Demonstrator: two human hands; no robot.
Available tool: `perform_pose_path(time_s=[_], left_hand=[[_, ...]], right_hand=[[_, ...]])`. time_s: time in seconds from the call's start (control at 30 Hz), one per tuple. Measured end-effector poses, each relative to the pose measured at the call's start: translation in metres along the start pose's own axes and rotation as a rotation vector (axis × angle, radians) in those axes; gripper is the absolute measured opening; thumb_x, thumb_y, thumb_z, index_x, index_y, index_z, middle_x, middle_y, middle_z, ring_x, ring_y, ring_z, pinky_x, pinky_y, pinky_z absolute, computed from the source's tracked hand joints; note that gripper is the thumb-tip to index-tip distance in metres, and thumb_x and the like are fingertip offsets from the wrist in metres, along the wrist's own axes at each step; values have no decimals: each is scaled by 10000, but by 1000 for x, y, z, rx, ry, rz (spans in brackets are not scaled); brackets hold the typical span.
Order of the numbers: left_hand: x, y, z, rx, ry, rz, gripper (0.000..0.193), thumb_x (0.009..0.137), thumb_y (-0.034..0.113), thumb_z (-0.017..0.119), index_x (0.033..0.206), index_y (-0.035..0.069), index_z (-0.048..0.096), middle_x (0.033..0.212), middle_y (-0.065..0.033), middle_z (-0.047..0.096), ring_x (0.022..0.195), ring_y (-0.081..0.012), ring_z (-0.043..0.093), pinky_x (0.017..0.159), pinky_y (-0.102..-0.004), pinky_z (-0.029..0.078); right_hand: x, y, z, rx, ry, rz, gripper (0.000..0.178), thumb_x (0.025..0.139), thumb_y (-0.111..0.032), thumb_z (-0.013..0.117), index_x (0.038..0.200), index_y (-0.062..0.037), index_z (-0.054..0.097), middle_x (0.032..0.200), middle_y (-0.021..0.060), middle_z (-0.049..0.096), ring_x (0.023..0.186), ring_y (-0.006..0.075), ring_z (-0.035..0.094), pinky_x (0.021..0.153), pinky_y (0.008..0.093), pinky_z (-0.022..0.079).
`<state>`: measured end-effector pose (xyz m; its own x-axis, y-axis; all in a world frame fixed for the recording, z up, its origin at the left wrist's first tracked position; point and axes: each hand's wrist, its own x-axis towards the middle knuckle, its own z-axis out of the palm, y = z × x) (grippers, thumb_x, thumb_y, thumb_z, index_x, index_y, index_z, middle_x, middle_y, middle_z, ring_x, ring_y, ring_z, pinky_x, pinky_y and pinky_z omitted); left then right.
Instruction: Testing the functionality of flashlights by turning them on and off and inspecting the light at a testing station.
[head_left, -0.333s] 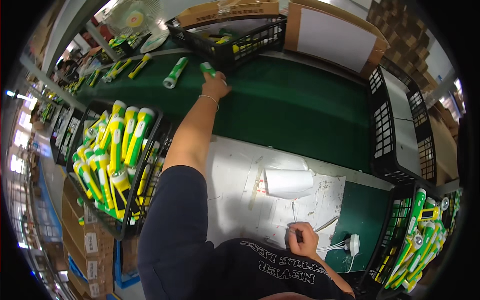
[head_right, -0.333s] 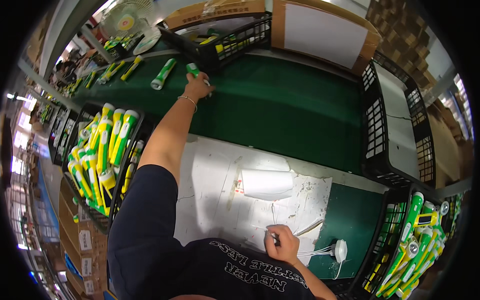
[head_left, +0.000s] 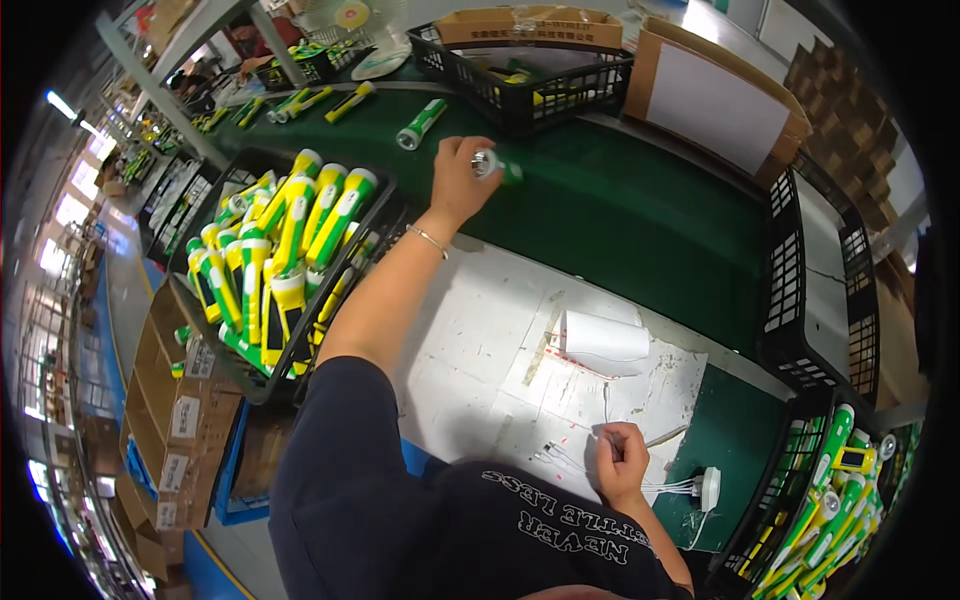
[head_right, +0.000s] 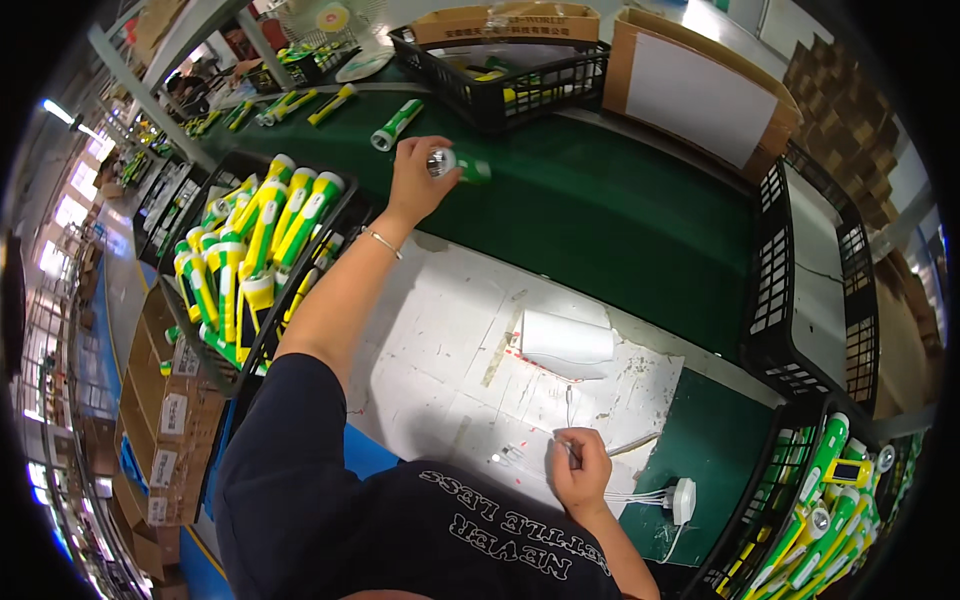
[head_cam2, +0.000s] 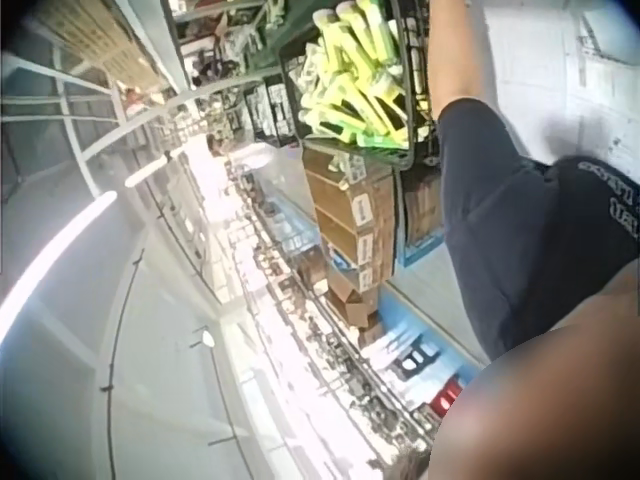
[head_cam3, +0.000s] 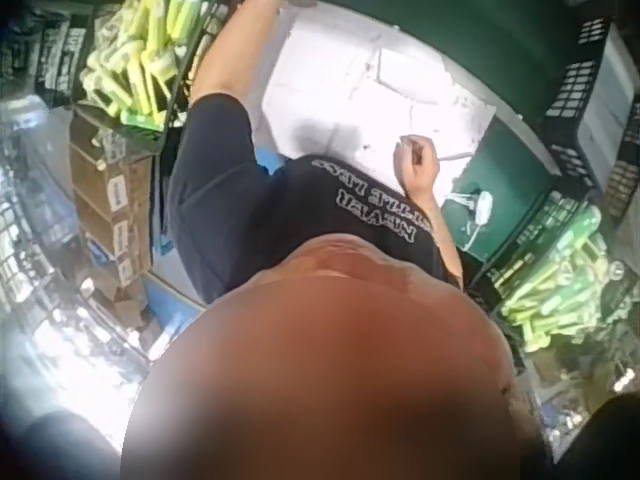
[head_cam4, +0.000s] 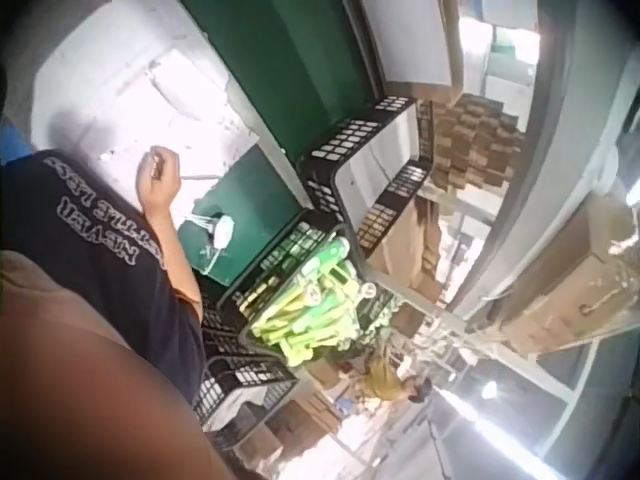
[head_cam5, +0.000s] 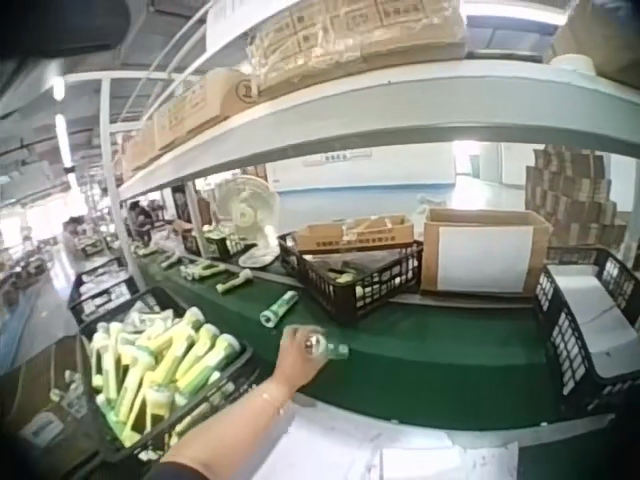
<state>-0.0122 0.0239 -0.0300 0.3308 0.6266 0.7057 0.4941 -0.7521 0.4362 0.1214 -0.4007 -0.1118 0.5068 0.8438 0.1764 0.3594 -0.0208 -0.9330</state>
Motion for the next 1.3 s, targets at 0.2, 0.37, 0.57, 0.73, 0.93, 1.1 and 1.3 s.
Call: perform_pose_path(time_s=[0.2,0.37,0.57,0.73,0.93,1.1,1.3], left_hand=[[-54,126,-35,-1579,-301,-635,699,814,76,612,1392,100,220,1232,-184,504,1045,-272,560,851,-413,500],[-134,193,-11,-1976,-446,-964,548,870,134,560,1362,99,321,1234,-159,514,1047,-247,557,911,-375,459],[-180,240,0,-1759,-812,-1206,396,929,328,491,1220,65,433,1064,-108,571,911,-221,589,742,-356,524],[-198,226,-1,-1653,-940,-1316,442,911,382,499,1194,44,473,1051,-134,566,903,-212,576,758,-358,517],[-206,232,-6,-1547,-990,-1170,437,919,413,471,1137,36,497,911,-87,568,751,-154,557,648,-286,506],[-205,239,-14,-1509,-979,-1171,451,924,431,457,1116,25,496,850,-72,560,675,-137,540,597,-269,495],[-214,231,-10,-1649,-921,-1275,401,922,381,487,1086,15,493,848,-93,559,649,-158,549,550,-279,504]], right_hand=[[7,-15,-13,270,17,-96,378,844,-108,559,1198,-13,465,1002,80,593,580,7,398,462,154,271],[3,-58,-15,542,-323,352,408,837,-96,590,1199,41,461,954,60,572,874,97,509,765,212,384],[-19,-53,-13,415,-217,390,215,848,-110,628,1011,17,571,723,-57,499,592,7,393,501,182,298],[-28,-61,0,398,-224,300,270,831,-167,658,1011,23,593,732,-27,575,634,26,476,548,197,393],[-40,-52,1,366,-268,362,257,840,-217,648,948,12,605,674,7,570,599,42,477,532,216,389],[-47,-49,-1,276,-303,324,292,854,-271,629,947,6,610,704,37,594,617,52,496,553,224,401],[-46,-57,-18,184,-263,228,286,918,-278,511,833,-12,569,689,51,574,631,117,510,610,262,425]])
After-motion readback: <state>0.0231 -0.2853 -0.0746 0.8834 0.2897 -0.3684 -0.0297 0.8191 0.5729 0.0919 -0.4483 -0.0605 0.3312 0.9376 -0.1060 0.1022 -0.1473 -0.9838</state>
